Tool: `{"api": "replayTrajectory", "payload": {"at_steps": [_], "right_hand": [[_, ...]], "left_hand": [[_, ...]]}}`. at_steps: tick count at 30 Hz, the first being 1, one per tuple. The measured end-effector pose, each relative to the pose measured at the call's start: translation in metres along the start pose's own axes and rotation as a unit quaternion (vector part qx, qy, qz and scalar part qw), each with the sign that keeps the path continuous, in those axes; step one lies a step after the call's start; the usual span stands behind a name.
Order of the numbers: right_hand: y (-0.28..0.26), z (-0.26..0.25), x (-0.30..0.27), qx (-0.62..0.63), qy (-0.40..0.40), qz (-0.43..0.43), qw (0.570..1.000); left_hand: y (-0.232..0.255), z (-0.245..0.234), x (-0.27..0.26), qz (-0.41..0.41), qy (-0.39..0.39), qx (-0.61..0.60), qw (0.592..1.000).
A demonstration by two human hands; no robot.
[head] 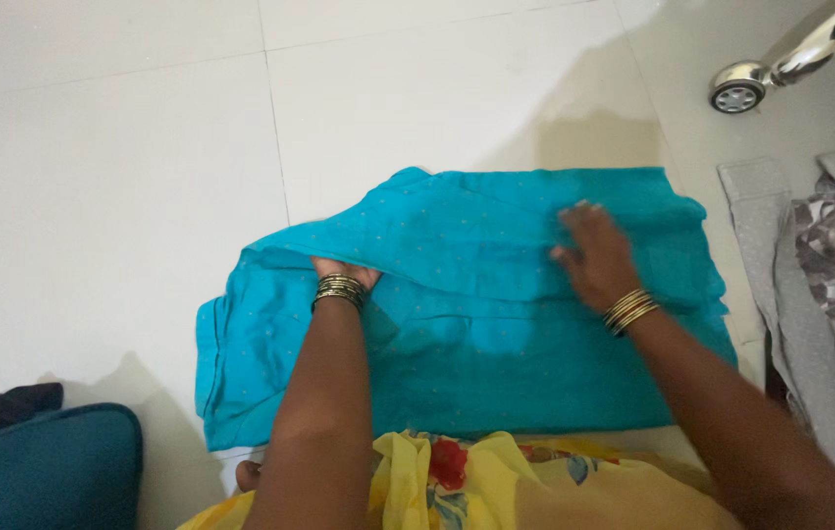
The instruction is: The person folds a teal shirt by first buttoning the cuffs, then folding the sleeves and the body of the shirt inward multiple times until it is a neat rectangle.
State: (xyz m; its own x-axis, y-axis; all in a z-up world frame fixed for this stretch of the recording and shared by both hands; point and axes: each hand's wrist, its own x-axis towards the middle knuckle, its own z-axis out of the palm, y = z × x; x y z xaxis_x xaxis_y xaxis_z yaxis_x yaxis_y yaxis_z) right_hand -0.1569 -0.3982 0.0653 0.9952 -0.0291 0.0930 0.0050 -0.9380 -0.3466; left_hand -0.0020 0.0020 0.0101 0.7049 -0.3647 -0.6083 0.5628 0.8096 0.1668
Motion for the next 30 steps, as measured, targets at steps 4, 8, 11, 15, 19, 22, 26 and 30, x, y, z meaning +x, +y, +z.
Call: {"api": "replayTrajectory", "payload": {"at_steps": [4, 8, 11, 15, 19, 22, 26, 30], "right_hand": [[-0.004, 0.023, -0.013, -0.060, -0.050, -0.007, 0.997], [0.062, -0.005, -0.008, -0.114, 0.019, 0.069, 0.991], [0.100, -0.031, -0.018, 0.061, 0.102, 0.301, 0.946], [0.130, -0.058, -0.033, 0.064, 0.022, 0.301, 0.951], [0.134, -0.058, -0.033, -0.008, -0.117, 0.285, 0.951], [0.138, -0.051, -0.027, -0.069, -0.164, 0.314, 0.932], [0.139, -0.051, -0.018, -0.092, -0.098, 0.249, 0.959], [0.129, -0.057, -0.017, -0.102, -0.198, 0.311, 0.924]], "left_hand": [[0.000, 0.000, 0.001, 0.008, 0.033, 0.016, 0.999], [-0.002, -0.001, 0.003, -0.007, -0.004, 0.001, 1.000], [-0.001, -0.008, 0.007, 0.009, 0.003, -0.024, 1.000], [-0.001, -0.016, 0.015, 0.027, 0.019, -0.038, 0.999], [0.000, -0.013, 0.010, 0.024, 0.037, -0.014, 0.999], [0.001, -0.012, 0.008, 0.013, 0.009, -0.029, 0.999], [0.000, -0.004, 0.005, 0.011, 0.024, -0.006, 1.000], [0.000, 0.001, 0.001, 0.005, 0.023, -0.021, 1.000]]}}
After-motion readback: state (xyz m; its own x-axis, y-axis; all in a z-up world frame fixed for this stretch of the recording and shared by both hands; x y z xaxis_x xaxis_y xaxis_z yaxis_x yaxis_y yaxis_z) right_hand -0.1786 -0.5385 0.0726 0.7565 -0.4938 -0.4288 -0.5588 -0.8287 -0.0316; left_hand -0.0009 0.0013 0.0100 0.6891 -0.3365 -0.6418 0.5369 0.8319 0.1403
